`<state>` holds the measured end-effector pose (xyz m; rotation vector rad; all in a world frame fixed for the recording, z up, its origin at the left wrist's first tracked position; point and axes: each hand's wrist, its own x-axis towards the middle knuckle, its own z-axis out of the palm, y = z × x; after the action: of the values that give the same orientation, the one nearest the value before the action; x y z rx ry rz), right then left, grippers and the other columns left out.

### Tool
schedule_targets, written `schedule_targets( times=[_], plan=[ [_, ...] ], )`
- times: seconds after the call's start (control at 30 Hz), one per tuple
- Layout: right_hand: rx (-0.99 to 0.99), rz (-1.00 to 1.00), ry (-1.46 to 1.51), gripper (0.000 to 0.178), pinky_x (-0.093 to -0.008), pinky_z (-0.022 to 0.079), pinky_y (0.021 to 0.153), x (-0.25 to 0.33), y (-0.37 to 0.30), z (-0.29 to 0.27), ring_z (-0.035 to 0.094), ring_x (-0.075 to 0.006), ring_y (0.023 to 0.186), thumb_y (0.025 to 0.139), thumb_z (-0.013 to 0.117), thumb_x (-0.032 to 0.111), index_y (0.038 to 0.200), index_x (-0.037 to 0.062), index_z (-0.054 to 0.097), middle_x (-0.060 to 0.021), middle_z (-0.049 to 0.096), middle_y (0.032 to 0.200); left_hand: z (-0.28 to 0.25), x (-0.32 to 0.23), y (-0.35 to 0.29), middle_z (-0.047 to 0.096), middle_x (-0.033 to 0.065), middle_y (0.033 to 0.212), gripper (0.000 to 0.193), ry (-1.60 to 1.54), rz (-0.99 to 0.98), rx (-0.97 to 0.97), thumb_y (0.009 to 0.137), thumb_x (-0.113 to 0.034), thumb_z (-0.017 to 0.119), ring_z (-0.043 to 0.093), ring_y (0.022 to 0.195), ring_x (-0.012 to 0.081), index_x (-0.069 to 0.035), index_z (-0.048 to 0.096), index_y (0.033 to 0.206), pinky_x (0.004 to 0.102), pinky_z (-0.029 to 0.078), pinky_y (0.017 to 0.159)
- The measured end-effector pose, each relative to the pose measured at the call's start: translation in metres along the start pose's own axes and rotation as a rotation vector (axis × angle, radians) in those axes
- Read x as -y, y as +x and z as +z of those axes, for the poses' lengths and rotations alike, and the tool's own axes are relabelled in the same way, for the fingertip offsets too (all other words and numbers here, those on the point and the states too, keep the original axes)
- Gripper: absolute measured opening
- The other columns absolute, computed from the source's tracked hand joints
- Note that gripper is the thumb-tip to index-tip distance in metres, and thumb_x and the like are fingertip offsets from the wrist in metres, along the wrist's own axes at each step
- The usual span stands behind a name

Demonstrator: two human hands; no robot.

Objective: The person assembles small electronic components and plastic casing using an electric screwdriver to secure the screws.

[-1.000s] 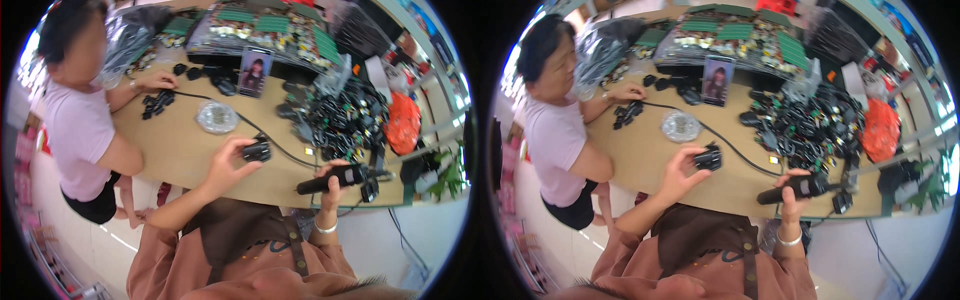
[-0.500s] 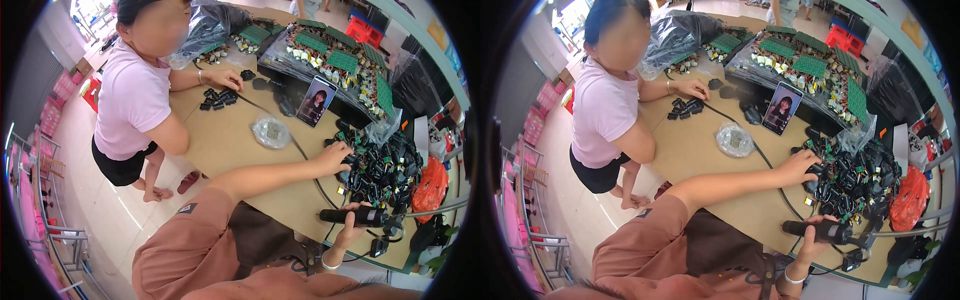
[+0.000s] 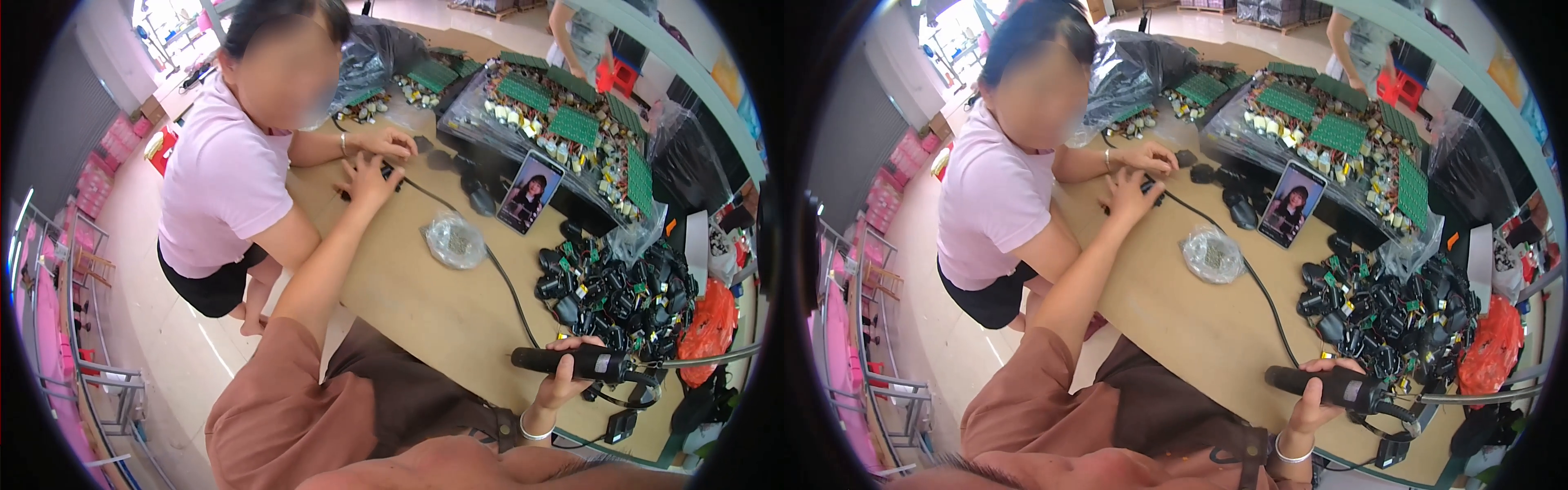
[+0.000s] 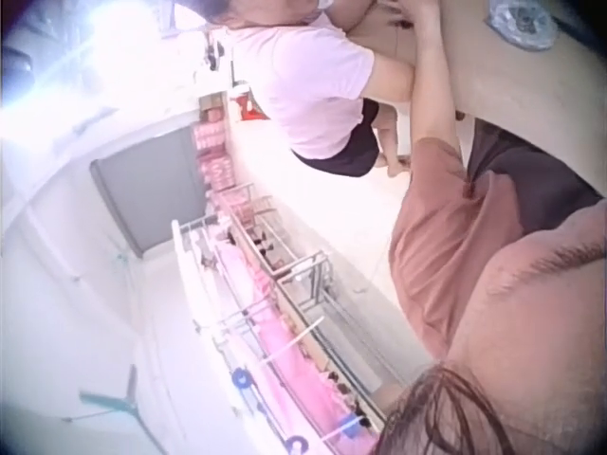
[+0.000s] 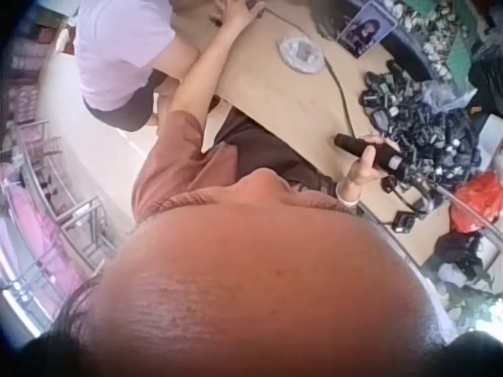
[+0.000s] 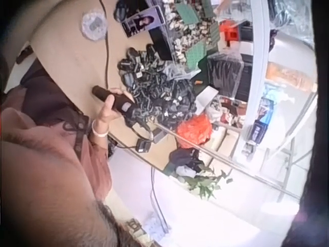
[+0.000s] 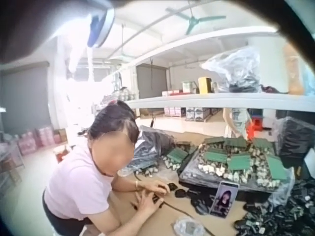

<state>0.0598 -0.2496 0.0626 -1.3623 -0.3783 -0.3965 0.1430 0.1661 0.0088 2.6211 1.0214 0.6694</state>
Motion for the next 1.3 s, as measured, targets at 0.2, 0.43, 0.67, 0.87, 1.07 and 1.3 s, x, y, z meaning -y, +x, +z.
schedule_targets(
  times=[0.2, 0.43, 0.67, 0.87, 1.07, 1.3],
  plan=[
    [0.063, -0.011, 0.060, 0.049, -0.0309, 0.048, 0.061, 0.003, 0.003, 0.024, 0.052, -0.0190, 0.064, 0.076, 0.063, 0.026, 0.111, 0.0008, 0.039, -0.0096, 0.050, 0.075, 0.012, 0.008, -0.039, 0.037, 0.0091, 0.140, 0.049, 0.110, 0.118, 0.280, 0.087, -0.049, 0.048, 0.020, 0.132, 0.0416, -0.021, 0.049, 0.128, 0.0706, 0.019, 0.096],
    [0.074, 0.017, 0.089, 0.053, -0.0310, 0.048, 0.060, -0.005, 0.008, 0.029, 0.052, -0.0189, 0.064, 0.075, 0.064, 0.029, 0.112, 0.0018, 0.038, -0.0088, 0.049, 0.076, -0.034, 0.011, -0.076, 0.033, 0.0098, 0.144, 0.055, 0.051, 0.278, 0.187, 0.087, -0.051, 0.047, 0.024, 0.132, 0.0394, -0.018, 0.046, 0.132, 0.0702, 0.017, 0.097],
    [0.041, 0.066, 0.147, 0.058, -0.0306, 0.048, 0.063, -0.001, 0.006, 0.022, 0.053, -0.0186, 0.065, 0.073, 0.069, 0.032, 0.113, 0.0054, 0.038, -0.0078, 0.051, 0.074, -0.049, 0.012, -0.085, 0.023, 0.0110, 0.148, 0.063, 0.077, 0.305, 0.218, 0.086, -0.054, 0.047, 0.019, 0.136, 0.0361, -0.019, 0.038, 0.138, 0.0677, 0.013, 0.101],
    [0.099, 0.211, -0.032, 0.059, -0.0322, 0.046, 0.075, -0.009, 0.009, 0.010, 0.056, -0.0201, 0.078, 0.073, 0.071, 0.029, 0.116, 0.0039, 0.038, -0.0112, 0.056, 0.084, -0.045, 0.010, -0.092, 0.023, 0.0125, 0.148, 0.065, 0.074, 0.318, 0.331, 0.086, -0.055, 0.046, 0.016, 0.137, 0.0375, -0.018, 0.036, 0.139, 0.0664, 0.013, 0.102],
    [0.166, 0.271, -0.276, 0.074, -0.0344, 0.043, 0.086, -0.013, 0.006, -0.021, 0.056, -0.0213, 0.089, 0.074, 0.074, 0.034, 0.128, 0.0034, 0.035, -0.0103, 0.052, 0.101, -0.041, 0.008, -0.093, 0.023, 0.0130, 0.148, 0.065, 0.110, 0.300, 0.351, 0.086, -0.055, 0.046, 0.017, 0.136, 0.0382, -0.019, 0.035, 0.139, 0.0672, 0.010, 0.102],
    [-0.075, 0.420, -0.188, 0.069, -0.0250, 0.053, 0.055, -0.020, -0.019, -0.043, 0.056, -0.0176, 0.086, 0.082, 0.065, 0.020, 0.137, 0.0031, 0.028, -0.0101, 0.048, 0.112, -0.031, 0.011, -0.095, 0.024, 0.0129, 0.148, 0.062, 0.101, 0.282, 0.388, 0.087, -0.054, 0.045, 0.016, 0.135, 0.0425, -0.020, 0.038, 0.138, 0.0712, 0.010, 0.098]
  ],
)
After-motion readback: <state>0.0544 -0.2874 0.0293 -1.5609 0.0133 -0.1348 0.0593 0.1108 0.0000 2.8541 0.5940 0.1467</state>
